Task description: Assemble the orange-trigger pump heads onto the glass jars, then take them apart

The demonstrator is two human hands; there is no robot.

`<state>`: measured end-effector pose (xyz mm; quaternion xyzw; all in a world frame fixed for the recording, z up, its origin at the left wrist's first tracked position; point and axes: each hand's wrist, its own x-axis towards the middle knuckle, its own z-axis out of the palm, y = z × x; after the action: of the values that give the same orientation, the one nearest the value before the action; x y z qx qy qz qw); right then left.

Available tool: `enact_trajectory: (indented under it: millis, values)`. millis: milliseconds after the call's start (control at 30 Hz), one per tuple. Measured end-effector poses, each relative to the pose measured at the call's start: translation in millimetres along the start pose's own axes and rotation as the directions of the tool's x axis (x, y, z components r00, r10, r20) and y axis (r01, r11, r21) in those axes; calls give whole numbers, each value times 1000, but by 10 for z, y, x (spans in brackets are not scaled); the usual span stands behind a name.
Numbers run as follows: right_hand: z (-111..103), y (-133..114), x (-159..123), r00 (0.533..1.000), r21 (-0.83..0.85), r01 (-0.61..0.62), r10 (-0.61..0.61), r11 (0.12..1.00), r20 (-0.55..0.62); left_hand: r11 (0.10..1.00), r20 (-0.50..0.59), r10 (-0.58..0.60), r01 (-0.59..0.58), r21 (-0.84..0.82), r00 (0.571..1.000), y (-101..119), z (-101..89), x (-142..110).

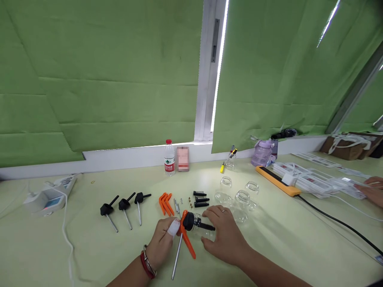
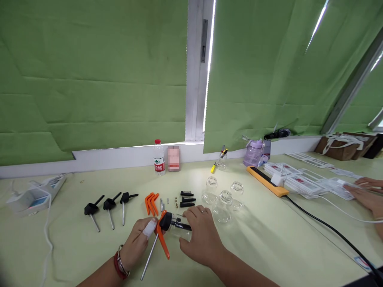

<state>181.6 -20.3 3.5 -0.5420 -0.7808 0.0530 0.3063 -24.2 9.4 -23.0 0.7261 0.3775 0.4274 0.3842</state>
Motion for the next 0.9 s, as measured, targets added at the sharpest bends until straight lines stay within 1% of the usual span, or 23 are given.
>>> enact_trajectory:
  millis: [67,100,133,167,233,267,300,333,400,433,500,567,633,733,800,900]
  values:
    - [8,18,15,995,55,-50,45,997,93,995,-68,61,-56,77,996,-51,-34,10]
    - [14,29,25,990,70,-66,57,995,126,988,-72,107,-99,115,992,-78,-49,12]
    - [20,39,38,987,76,-75,63,994,148,976,-49,165,-156,152,985,-100,-61,12]
    - [26,47,54,985,77,-75,62,994,158,958,3,218,-214,190,976,-115,-68,10]
    - [37,57,87,987,66,-49,38,997,154,913,140,295,-322,249,945,-121,-71,4]
    - [42,57,104,989,52,-24,16,998,150,897,193,310,-354,265,931,-114,-69,3]
    - [49,56,120,989,31,7,-11,1000,146,889,222,315,-369,273,923,-105,-66,5]
    - [57,54,135,989,0,42,-42,999,145,889,225,309,-365,276,924,-96,-64,11]
    - [77,51,157,985,-94,116,-103,989,136,905,193,281,-326,273,940,-87,-71,30]
    - [88,52,164,983,-153,150,-131,977,125,919,163,250,-287,270,954,-89,-80,42]
    - [107,61,166,979,-264,201,-182,943,97,951,83,160,-176,256,984,-101,-105,64]
    - [108,83,143,976,-318,216,-202,923,75,975,5,51,-51,214,999,-116,-129,82]
    - [85,124,88,982,-300,191,-181,935,61,988,-48,-60,66,136,997,-129,-144,94]
    - [16,241,-44,994,-228,107,-106,968,18,977,-126,-210,211,-5,970,-147,-147,111]
    - [-31,356,-145,999,-184,40,-44,982,-21,964,-182,-264,256,-70,947,-154,-145,124]
    - [-68,557,-276,994,-89,-84,78,992,-71,957,-239,-286,266,-113,928,-148,-146,141]
